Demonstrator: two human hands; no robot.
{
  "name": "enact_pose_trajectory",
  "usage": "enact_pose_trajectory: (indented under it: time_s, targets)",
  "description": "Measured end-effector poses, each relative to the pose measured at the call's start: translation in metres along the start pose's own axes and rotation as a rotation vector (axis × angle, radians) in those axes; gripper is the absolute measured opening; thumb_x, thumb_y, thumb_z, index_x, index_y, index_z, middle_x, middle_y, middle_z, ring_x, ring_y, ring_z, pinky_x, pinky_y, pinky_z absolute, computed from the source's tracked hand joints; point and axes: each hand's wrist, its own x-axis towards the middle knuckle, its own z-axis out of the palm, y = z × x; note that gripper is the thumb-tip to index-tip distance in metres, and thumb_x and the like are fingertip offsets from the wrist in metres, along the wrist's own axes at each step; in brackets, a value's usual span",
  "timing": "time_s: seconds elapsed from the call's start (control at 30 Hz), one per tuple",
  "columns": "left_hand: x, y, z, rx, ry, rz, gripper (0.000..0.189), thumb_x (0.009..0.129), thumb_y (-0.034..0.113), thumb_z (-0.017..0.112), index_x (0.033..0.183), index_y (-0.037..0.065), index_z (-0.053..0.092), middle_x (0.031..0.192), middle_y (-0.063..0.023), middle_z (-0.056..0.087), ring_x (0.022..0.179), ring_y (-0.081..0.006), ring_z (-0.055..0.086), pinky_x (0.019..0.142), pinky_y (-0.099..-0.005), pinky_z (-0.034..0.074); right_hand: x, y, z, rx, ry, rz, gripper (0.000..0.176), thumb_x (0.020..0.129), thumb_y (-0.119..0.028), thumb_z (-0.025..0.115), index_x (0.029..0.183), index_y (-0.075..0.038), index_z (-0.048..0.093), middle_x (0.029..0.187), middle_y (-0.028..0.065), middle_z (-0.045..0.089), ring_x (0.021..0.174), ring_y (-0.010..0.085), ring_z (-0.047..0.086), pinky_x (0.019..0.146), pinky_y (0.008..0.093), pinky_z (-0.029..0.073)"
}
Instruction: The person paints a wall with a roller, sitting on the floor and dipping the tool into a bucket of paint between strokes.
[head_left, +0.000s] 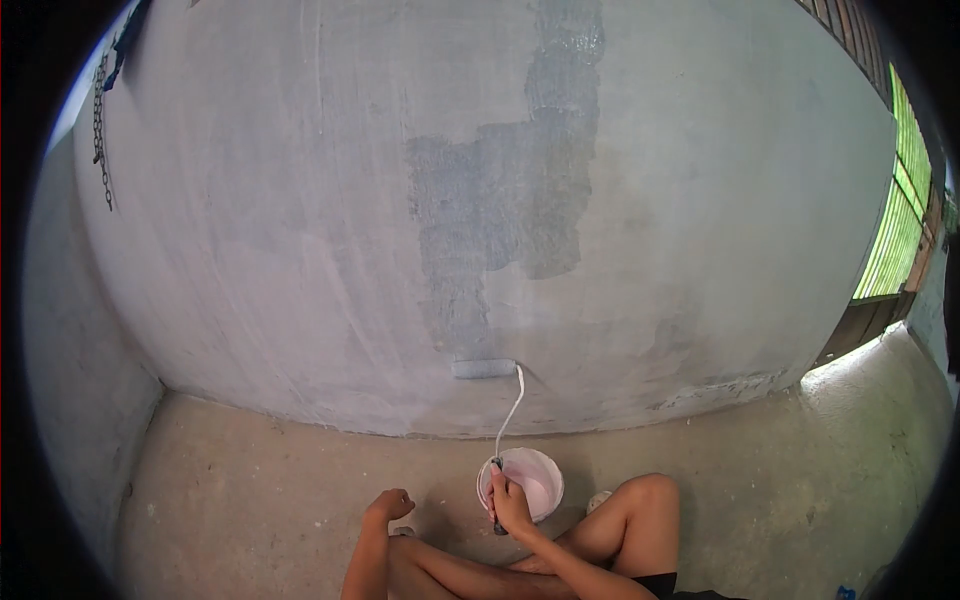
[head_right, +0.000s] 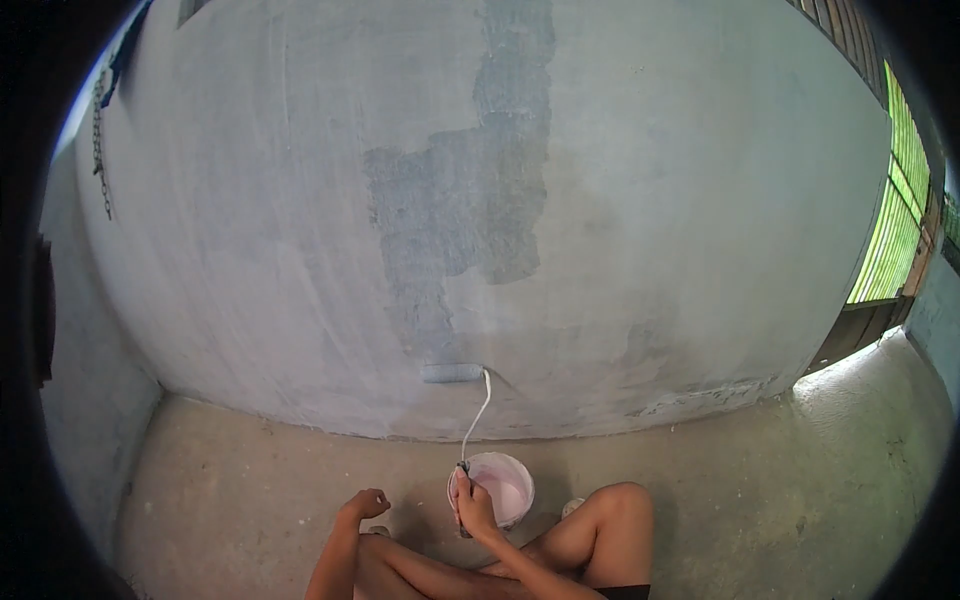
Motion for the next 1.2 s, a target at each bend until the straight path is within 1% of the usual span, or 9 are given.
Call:
enact_pose_trajectory:
  time_s: [0.3,0.4,0.53,0.6,0.63,0.7,0.93,1.1,1.2]
  targets:
    - [-0.001,-0.002,0.002,-0.014,0.017,-0.011,0.037,0.079,0.038,0.06,0.1,0.008,0.066,0.101,-0.0208,0.065,0.098,-0.0368,0.061,0.088,-0.0427,0.048,0.008,-0.041,0.014,0.083,-0.047,-0.129,0.051,0.098,-0.046,0.036,0.067,-0.006,0.043,0.047,0.0016,0.04,0.035,0.0113,0.039,0.035,0.0266,0.034]
    - [-0.001,0.0,0.001,-0.02,0.025,-0.008,0.038,0.079,0.038,0.06,0.101,0.008,0.066,0.101,-0.0207,0.065,0.099,-0.0366,0.061,0.088,-0.0425,0.048,0.006,-0.046,0.017,0.071,-0.045,-0.125,0.051,0.098,-0.046,0.036,0.067,-0.006,0.043,0.047,0.0014,0.039,0.035,0.0113,0.04,0.035,0.0267,0.034]
    - [-0.006,0.005,-0.004,-0.029,0.011,-0.023,0.037,0.078,0.037,0.06,0.1,0.008,0.066,0.101,-0.0206,0.065,0.099,-0.0363,0.061,0.088,-0.0424,0.048,0.007,-0.005,0.005,0.084,-0.101,-0.125,0.051,0.097,-0.048,0.037,0.069,-0.006,0.043,0.047,0.0011,0.039,0.036,0.0113,0.039,0.035,0.0268,0.034]
    - [-0.004,0.004,-0.004,-0.018,0.003,-0.024,0.037,0.078,0.037,0.06,0.101,0.008,0.066,0.101,-0.0206,0.065,0.099,-0.0363,0.061,0.088,-0.0425,0.048,-0.002,0.002,0.0,0.045,-0.04,0.024,0.053,0.095,-0.05,0.039,0.069,-0.006,0.045,0.049,0.001,0.042,0.036,0.0113,0.041,0.036,0.0271,0.035]
    - [-0.003,0.004,-0.003,-0.016,0.002,-0.023,0.037,0.078,0.037,0.06,0.101,0.008,0.066,0.101,-0.0206,0.065,0.099,-0.0363,0.061,0.088,-0.0425,0.048,-0.004,0.002,0.0,0.046,-0.039,0.024,0.053,0.095,-0.05,0.039,0.069,-0.006,0.045,0.049,0.001,0.042,0.036,0.0113,0.041,0.036,0.0271,0.035]
    - [-0.004,0.002,-0.002,-0.028,0.003,-0.027,0.038,0.078,0.037,0.059,0.102,0.008,0.066,0.102,-0.0205,0.065,0.099,-0.0362,0.061,0.089,-0.0423,0.048,-0.01,0.0,0.001,0.162,-0.056,0.126,0.051,0.095,-0.051,0.04,0.071,-0.006,0.044,0.05,0.0009,0.039,0.037,0.0112,0.039,0.036,0.027,0.034]
    - [-0.008,0.007,-0.004,-0.026,0.007,-0.04,0.038,0.078,0.037,0.059,0.102,0.008,0.066,0.102,-0.0204,0.065,0.099,-0.0364,0.061,0.088,-0.0423,0.048,-0.019,-0.024,0.015,0.19,-0.044,0.128,0.05,0.095,-0.05,0.042,0.071,-0.005,0.044,0.051,0.001,0.039,0.038,0.0114,0.04,0.036,0.0271,0.035]
    - [-0.003,0.0,-0.001,-0.011,0.026,0.001,0.038,0.078,0.037,0.059,0.102,0.008,0.066,0.102,-0.0202,0.065,0.098,-0.0363,0.061,0.087,-0.0423,0.048,-0.008,-0.028,0.014,0.119,-0.039,0.016,0.051,0.095,-0.049,0.041,0.069,-0.006,0.043,0.051,0.0015,0.04,0.038,0.0116,0.04,0.036,0.0274,0.035]
    - [-0.002,0.001,-0.001,-0.013,0.024,-0.007,0.038,0.078,0.038,0.059,0.101,0.008,0.066,0.102,-0.0204,0.065,0.098,-0.0365,0.061,0.087,-0.0423,0.048,-0.009,-0.022,0.011,0.112,-0.056,0.007,0.051,0.095,-0.05,0.041,0.07,-0.006,0.043,0.051,0.0017,0.04,0.037,0.0116,0.04,0.036,0.0274,0.035]
